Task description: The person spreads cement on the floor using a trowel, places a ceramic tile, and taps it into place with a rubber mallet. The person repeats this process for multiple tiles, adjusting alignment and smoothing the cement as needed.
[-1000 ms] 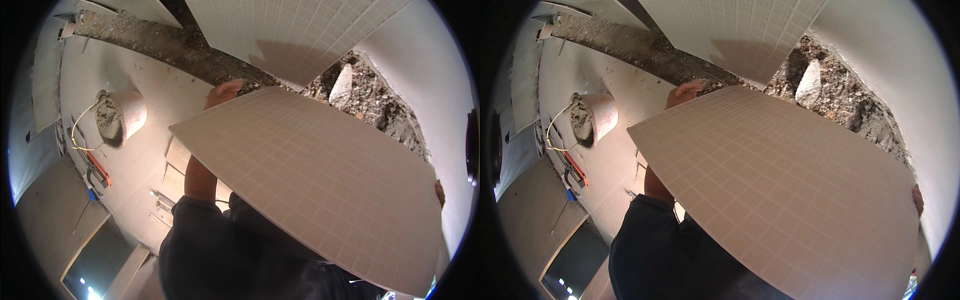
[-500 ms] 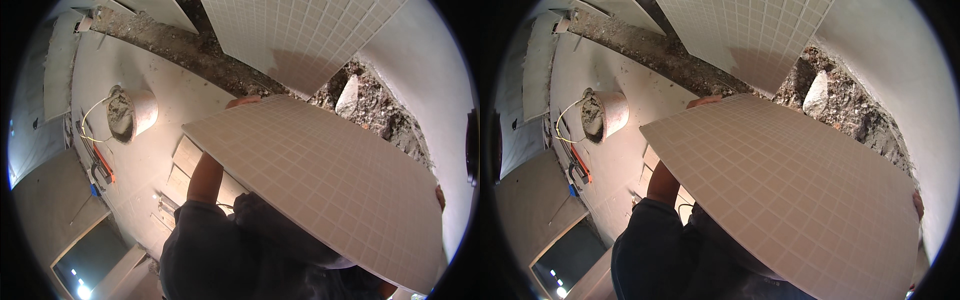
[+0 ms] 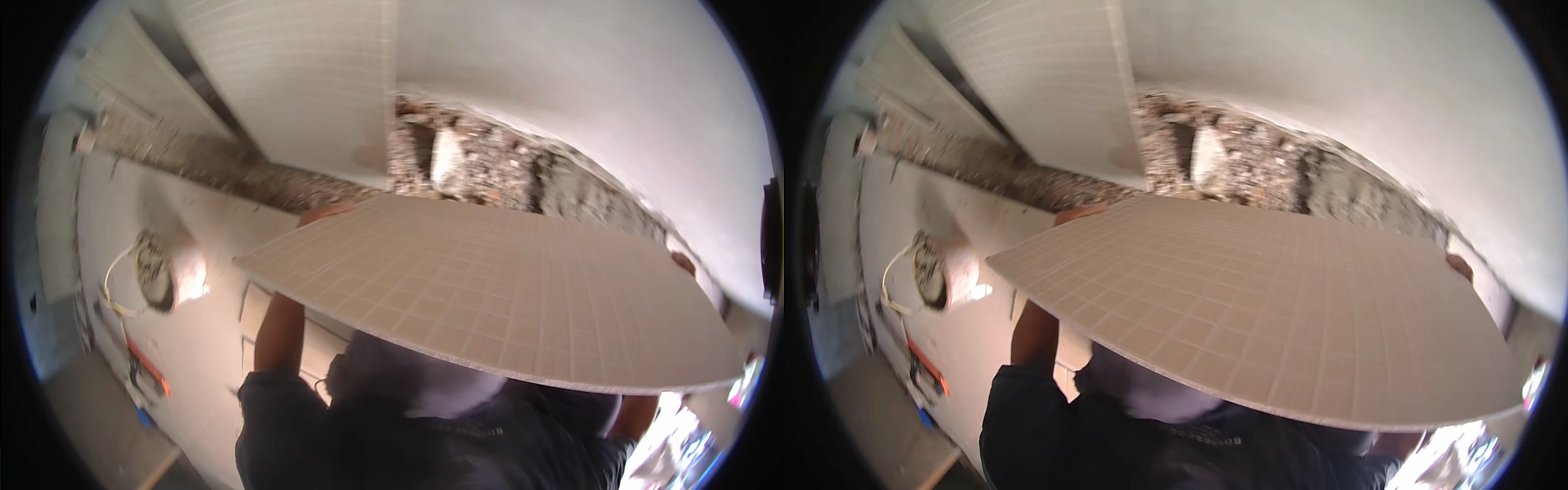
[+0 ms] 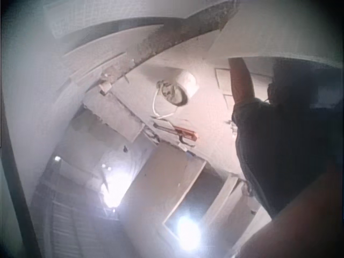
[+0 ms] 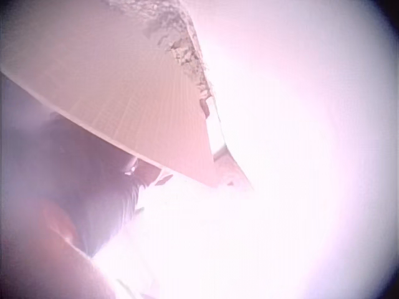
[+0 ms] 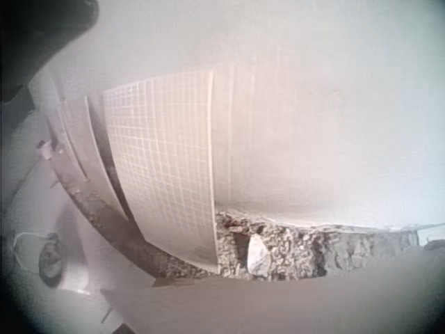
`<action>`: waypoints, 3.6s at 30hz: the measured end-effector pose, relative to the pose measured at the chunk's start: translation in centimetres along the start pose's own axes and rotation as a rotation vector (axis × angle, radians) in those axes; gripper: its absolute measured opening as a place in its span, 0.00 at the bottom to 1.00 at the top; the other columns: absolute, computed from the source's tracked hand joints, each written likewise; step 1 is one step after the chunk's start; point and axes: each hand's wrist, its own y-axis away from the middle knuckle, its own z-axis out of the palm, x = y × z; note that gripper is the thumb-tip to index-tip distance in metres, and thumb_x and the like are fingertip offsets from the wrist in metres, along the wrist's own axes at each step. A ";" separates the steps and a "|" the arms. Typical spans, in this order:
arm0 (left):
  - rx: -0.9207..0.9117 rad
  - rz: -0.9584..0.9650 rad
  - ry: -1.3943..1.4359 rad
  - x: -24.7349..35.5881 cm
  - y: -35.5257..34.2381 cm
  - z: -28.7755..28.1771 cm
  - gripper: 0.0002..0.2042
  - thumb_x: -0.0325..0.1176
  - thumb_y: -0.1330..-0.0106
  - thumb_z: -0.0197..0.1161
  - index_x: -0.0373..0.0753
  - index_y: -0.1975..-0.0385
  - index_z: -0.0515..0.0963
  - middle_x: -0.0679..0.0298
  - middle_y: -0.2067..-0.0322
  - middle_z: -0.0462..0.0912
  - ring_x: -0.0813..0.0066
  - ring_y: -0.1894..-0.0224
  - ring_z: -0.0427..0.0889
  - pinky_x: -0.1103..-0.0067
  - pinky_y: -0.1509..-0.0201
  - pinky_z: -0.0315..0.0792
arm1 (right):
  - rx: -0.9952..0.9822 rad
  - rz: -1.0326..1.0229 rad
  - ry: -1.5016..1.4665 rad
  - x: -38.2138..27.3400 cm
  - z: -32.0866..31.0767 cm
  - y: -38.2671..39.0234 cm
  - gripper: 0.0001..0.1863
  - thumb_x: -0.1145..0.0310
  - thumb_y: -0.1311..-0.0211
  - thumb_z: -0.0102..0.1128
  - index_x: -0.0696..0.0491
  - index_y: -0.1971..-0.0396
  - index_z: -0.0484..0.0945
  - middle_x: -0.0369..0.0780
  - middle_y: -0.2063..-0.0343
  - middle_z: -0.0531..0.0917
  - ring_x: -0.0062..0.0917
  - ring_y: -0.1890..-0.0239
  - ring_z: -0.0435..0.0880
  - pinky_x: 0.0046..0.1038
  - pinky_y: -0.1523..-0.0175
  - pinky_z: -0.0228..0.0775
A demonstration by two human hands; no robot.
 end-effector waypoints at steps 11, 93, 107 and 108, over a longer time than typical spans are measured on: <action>-0.552 -0.036 -0.106 10.0 -14.2 13.9 0.17 0.36 0.37 0.63 0.30 0.52 0.79 0.52 0.58 0.85 0.63 0.52 0.83 0.72 0.47 0.76 | 0.564 0.181 -0.116 8.6 -12.7 17.1 0.28 0.47 0.37 0.58 0.61 0.56 0.76 0.43 0.58 0.81 0.31 0.51 0.79 0.30 0.46 0.70; 0.087 -0.764 -0.403 0.6 -15.6 50.7 0.42 0.66 0.33 0.46 0.25 0.41 0.67 0.47 0.42 0.72 0.55 0.43 0.75 0.68 0.41 0.72 | 0.475 1.137 0.686 45.7 -0.4 21.3 0.35 0.42 0.34 0.45 0.54 0.38 0.68 0.41 0.38 0.70 0.32 0.34 0.63 0.38 0.30 0.46; -0.332 -0.811 -0.786 2.0 -17.1 49.0 0.40 0.66 0.31 0.39 0.25 0.57 0.75 0.52 0.73 0.84 0.66 0.82 0.82 0.79 0.82 0.70 | 0.376 1.224 0.744 45.1 0.7 22.4 0.31 0.46 0.28 0.32 0.49 0.33 0.63 0.37 0.30 0.59 0.30 0.26 0.51 0.40 0.23 0.30; -0.371 -0.798 -0.801 2.0 -17.5 49.1 0.41 0.66 0.31 0.37 0.24 0.59 0.76 0.52 0.75 0.84 0.65 0.83 0.82 0.78 0.82 0.70 | 0.347 1.247 0.607 45.1 0.8 22.5 0.31 0.46 0.27 0.32 0.49 0.33 0.63 0.37 0.30 0.59 0.31 0.26 0.52 0.40 0.24 0.31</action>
